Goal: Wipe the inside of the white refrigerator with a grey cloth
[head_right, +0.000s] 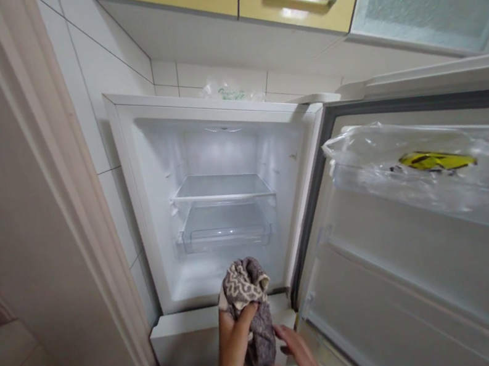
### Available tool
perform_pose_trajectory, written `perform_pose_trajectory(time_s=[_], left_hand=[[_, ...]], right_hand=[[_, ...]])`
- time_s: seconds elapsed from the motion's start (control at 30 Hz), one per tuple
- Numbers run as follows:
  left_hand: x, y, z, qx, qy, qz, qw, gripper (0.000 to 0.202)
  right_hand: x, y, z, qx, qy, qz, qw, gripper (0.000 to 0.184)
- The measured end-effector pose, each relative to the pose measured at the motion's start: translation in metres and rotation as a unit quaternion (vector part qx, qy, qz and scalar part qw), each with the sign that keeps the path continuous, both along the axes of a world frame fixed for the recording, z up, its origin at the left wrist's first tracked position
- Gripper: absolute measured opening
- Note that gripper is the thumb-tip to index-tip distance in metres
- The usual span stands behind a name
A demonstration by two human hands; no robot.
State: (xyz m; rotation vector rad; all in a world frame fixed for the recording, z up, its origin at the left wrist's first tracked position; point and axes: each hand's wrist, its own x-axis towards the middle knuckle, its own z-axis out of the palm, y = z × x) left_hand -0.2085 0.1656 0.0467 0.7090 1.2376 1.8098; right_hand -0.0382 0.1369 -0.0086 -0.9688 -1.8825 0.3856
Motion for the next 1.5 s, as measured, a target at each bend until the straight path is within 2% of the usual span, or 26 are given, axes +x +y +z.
perform_pose_trajectory(time_s=[0.1, 0.2, 0.3, 0.4, 0.5, 0.63, 0.77, 0.87, 0.93, 1.07, 1.13, 1.2, 1.3, 1.37, 1.43, 1.5], left_hand=[[0.0, -0.011, 0.0, 0.004, 0.033, 0.004, 0.999, 0.087], [-0.011, -0.02, 0.007, 0.015, 0.036, -0.021, 0.999, 0.094], [-0.021, -0.024, 0.017, 0.055, 0.025, -0.079, 0.995, 0.093], [-0.017, -0.027, 0.022, 0.079, 0.011, -0.054, 0.995, 0.086], [-0.004, -0.03, 0.017, 0.09, 0.025, -0.043, 0.995, 0.084], [0.007, -0.041, 0.01, 0.144, 0.058, -0.07, 0.985, 0.088], [0.0, -0.058, 0.02, 0.199, 0.116, -0.073, 0.97, 0.084], [-0.013, -0.061, 0.03, 0.248, 0.114, -0.144, 0.951, 0.08], [-0.019, -0.054, 0.029, 0.286, 0.094, -0.186, 0.935, 0.086], [-0.019, -0.026, 0.01, 0.347, 0.057, -0.237, 0.906, 0.096], [-0.015, -0.02, 0.003, 0.359, 0.041, -0.265, 0.894, 0.097], [-0.014, -0.025, 0.004, 0.361, 0.041, -0.265, 0.893, 0.094], [-0.019, -0.044, 0.016, 0.328, 0.008, -0.228, 0.917, 0.081], [-0.025, -0.052, 0.016, 0.295, -0.025, -0.192, 0.936, 0.076], [-0.033, -0.055, 0.003, 0.218, -0.043, -0.135, 0.966, 0.074], [-0.042, -0.054, -0.022, 0.103, -0.046, -0.062, 0.992, 0.072]], right_hand=[[-0.029, 0.004, 0.019, 0.028, -0.057, 0.087, 0.994, 0.067], [-0.04, 0.01, 0.043, 0.051, -0.128, 0.11, 0.984, 0.081], [-0.048, 0.018, 0.061, 0.111, -0.156, 0.035, 0.981, 0.066], [-0.061, 0.026, 0.072, 0.131, -0.143, -0.053, 0.98, 0.046], [-0.068, 0.03, 0.078, 0.101, -0.108, -0.015, 0.989, 0.045], [-0.059, 0.032, 0.075, 0.047, -0.063, 0.088, 0.993, 0.068], [-0.044, 0.029, 0.073, -0.105, -0.079, 0.162, 0.978, 0.101], [-0.046, 0.024, 0.085, -0.155, -0.034, 0.162, 0.974, 0.116], [-0.052, 0.023, 0.098, -0.15, 0.032, 0.145, 0.977, 0.112], [-0.06, 0.033, 0.116, -0.11, 0.12, 0.048, 0.985, 0.073], [-0.059, 0.04, 0.12, -0.08, 0.132, -0.011, 0.988, 0.062], [-0.057, 0.047, 0.123, -0.065, 0.146, -0.044, 0.986, 0.059], [-0.06, 0.053, 0.134, -0.059, 0.176, -0.047, 0.981, 0.058], [-0.065, 0.059, 0.147, -0.036, 0.198, -0.068, 0.977, 0.058], [-0.07, 0.069, 0.167, 0.01, 0.22, -0.104, 0.97, 0.057], [-0.074, 0.087, 0.19, 0.077, 0.234, -0.119, 0.962, 0.056]])
